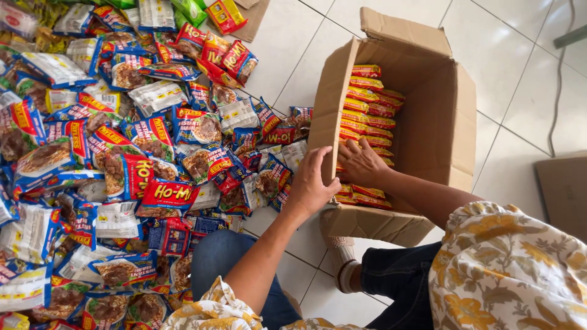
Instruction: The recorder is packing individual packets of instant noodles from a large pile on the floor into a cardboard box.
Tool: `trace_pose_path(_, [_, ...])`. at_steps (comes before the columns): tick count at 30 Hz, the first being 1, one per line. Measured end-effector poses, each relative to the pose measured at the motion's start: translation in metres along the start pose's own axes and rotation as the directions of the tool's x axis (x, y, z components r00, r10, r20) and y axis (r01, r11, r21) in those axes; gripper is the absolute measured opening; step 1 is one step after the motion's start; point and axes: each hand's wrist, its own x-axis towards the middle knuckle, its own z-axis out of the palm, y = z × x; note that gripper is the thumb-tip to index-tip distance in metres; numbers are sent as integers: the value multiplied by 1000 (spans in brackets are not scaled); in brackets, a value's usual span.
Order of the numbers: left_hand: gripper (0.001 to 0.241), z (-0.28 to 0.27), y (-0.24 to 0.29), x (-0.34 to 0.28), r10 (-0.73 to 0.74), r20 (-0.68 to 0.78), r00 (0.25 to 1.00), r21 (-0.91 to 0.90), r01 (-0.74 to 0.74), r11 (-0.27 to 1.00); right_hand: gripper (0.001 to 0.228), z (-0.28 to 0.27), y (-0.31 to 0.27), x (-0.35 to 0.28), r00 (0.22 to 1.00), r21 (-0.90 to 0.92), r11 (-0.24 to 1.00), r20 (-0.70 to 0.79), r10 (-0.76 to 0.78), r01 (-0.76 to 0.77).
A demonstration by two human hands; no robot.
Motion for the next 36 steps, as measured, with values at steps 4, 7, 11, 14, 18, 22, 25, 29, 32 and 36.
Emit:
trace_pose_path(4, [70,3,-6,-3,21,-28,999,-35,-22,999,74,7,-2,7,984,-235,968,-127,-121,89])
trace_pose_path(7, [68,10,-10,-5,8,-47,999,-21,-9,1000,84,15,0,17,989,-153,988,-136,-53,32])
trace_pose_path(11, [66,11,-15,-8,12,-55,998,-13,-13,1000,87,5,7,26,988,-70,997,-149,-52,42])
trace_pose_path(14, [64,6,-15,-8,-4,-51,999,-55,1,998,90,2,8,29,985,-41,997,-152,-77,71])
trace_pose_path(18, [63,9,-9,-5,-62,29,998,-29,63,998,82,32,11,29,984,-119,992,-171,-58,38])
trace_pose_path(22, [60,19,-20,-4,49,-94,994,-6,-49,999,77,45,18,32,991,-230,972,-104,-80,54])
trace_pose_path(25, [56,21,-21,-2,52,-94,994,-45,-57,997,90,37,23,28,988,-8,997,-132,-77,76])
trace_pose_path(29, [58,23,-27,2,68,-159,985,2,-68,998,85,57,47,23,973,37,989,-185,-136,146])
trace_pose_path(32, [60,15,-32,8,-49,-122,991,4,49,999,84,58,53,24,963,-132,978,-193,-188,165])
trace_pose_path(36, [54,-16,-24,8,-40,-141,989,16,42,999,92,53,73,28,967,-215,970,-202,-153,108])
